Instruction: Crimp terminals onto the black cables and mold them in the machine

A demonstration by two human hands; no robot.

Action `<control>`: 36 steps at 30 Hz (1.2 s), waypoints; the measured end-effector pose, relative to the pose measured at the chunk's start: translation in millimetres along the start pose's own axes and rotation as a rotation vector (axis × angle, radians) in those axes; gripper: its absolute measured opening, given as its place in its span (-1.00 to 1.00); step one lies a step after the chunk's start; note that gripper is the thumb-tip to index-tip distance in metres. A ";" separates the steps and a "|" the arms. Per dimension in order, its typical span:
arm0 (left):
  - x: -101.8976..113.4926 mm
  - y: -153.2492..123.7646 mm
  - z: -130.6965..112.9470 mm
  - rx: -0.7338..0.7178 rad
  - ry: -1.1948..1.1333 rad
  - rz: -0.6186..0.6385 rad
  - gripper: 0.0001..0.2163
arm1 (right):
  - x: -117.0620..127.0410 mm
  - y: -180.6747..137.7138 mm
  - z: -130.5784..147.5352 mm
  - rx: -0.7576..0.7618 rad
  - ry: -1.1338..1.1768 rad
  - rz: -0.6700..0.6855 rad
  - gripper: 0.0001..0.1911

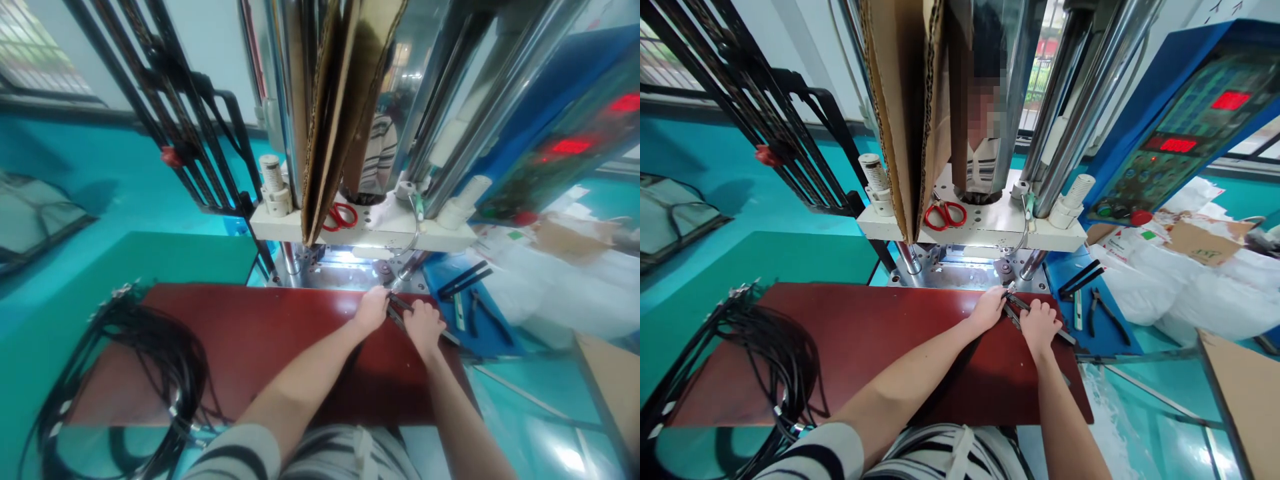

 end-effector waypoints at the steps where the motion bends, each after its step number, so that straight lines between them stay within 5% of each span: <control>1: 0.0 -0.4 -0.5 0.004 0.002 -0.001 -0.75 | -0.9 1.8 0.3 -0.015 -0.002 0.006 -0.81; 5: 0.0 -1.1 -0.6 0.010 -0.008 0.002 -0.74 | 2.1 -1.7 -15.9 -0.065 -0.025 0.033 -0.78; 13: -0.1 3.7 5.2 0.039 -0.154 0.024 -0.76 | 28.7 -51.5 -109.8 -0.005 -0.037 0.094 -0.69; 20: -6.9 6.7 2.2 0.124 -0.353 0.112 -0.78 | 14.2 -64.5 -101.6 0.135 0.034 0.179 -0.22; 25: 4.8 -5.0 -6.2 0.198 -0.514 0.044 -0.84 | 27.2 -68.5 -99.0 0.272 0.058 0.213 -0.60; 28: 25.7 -22.0 -14.5 0.256 -0.660 -0.044 -0.79 | 66.6 -47.6 -84.2 0.415 0.105 0.194 -0.62; 30: 41.4 -36.9 -21.3 0.309 -0.791 -0.065 -0.72 | 114.3 -22.4 -57.4 0.540 0.174 0.116 -0.61; 34: 72.9 -67.4 -37.7 0.396 -1.048 -0.085 -0.63 | 225.8 41.1 31.4 0.710 0.152 -0.260 -0.63; 36: 87.5 -80.0 -45.4 0.401 -1.129 -0.113 -0.64 | 253.2 76.9 77.9 0.581 -0.128 -0.070 -0.63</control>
Point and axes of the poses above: each hand's wrist, its own y-axis towards the middle knuckle, its own x-axis out of the back of the hand, z = x × y, the point moved 2 cm from there along y, towards the middle knuckle, and after that the axes turned 2 degrees about y, right-handed, at the moved point
